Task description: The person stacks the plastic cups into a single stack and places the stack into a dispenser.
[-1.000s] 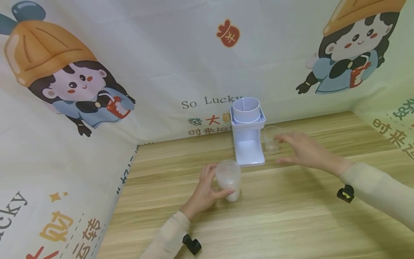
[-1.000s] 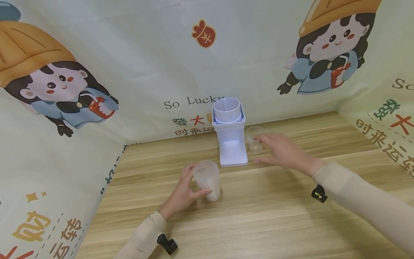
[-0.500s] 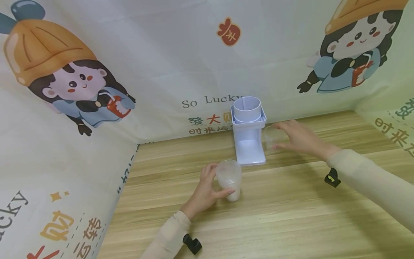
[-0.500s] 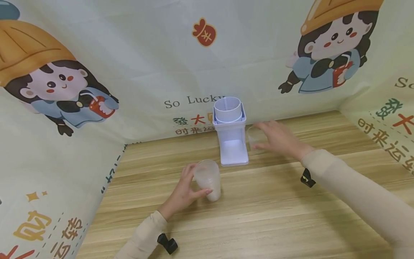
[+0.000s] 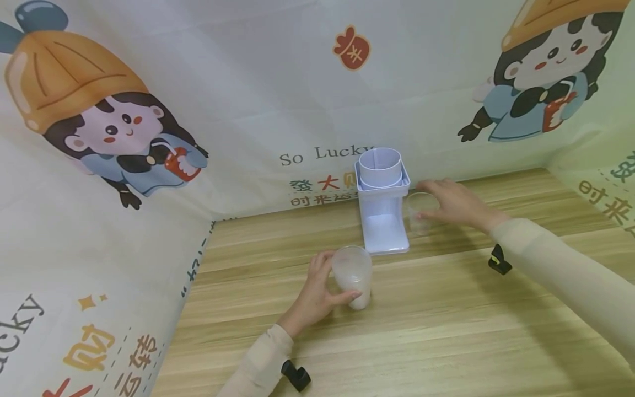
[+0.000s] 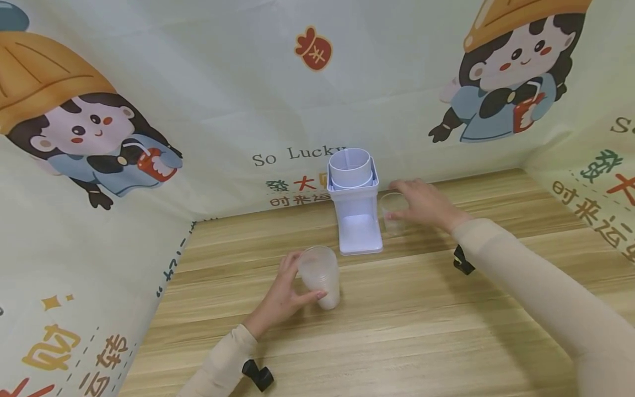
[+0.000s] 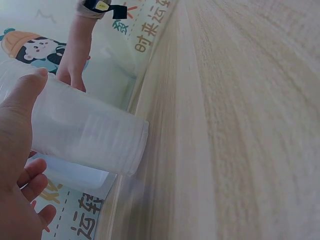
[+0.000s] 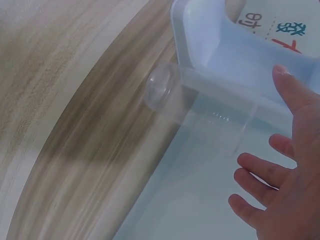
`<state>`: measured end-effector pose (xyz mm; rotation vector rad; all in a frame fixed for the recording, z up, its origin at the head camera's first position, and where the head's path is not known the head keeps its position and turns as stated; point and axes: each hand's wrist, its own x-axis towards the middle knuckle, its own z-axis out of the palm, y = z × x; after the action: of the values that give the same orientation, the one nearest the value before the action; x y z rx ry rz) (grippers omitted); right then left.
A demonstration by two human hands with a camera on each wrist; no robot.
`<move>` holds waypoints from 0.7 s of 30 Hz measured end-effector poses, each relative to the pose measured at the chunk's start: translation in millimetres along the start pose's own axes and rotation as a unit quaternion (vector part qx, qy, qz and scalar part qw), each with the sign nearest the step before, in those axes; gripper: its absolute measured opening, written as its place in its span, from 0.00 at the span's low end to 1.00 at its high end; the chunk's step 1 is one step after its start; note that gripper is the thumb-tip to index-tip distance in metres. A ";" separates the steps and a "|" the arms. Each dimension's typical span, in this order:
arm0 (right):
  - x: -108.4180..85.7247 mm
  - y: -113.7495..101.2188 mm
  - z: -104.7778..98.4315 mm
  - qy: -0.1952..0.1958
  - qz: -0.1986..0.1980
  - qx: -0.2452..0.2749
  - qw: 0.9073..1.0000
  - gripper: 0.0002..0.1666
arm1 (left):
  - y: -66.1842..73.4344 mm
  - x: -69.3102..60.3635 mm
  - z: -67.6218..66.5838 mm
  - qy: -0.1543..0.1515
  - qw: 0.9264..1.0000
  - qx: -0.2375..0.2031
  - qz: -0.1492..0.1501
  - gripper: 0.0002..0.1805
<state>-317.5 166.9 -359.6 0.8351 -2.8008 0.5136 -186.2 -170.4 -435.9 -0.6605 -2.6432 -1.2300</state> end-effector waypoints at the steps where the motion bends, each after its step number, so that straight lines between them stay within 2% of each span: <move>1: 1.0 0.5 0.8 -0.001 0.001 0.000 1.000 0.41 | 0.0 -0.1 -0.1 0.000 1.000 -0.001 0.000 0.43; 21: 6.7 7.8 5.8 -0.009 0.020 -0.009 1.000 0.41 | -0.3 -0.7 0.0 0.000 1.000 -0.001 0.000 0.43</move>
<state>-327.8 167.5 -365.4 0.7853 -2.8390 0.4874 -185.8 -170.9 -436.4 -0.6603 -2.6427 -1.2316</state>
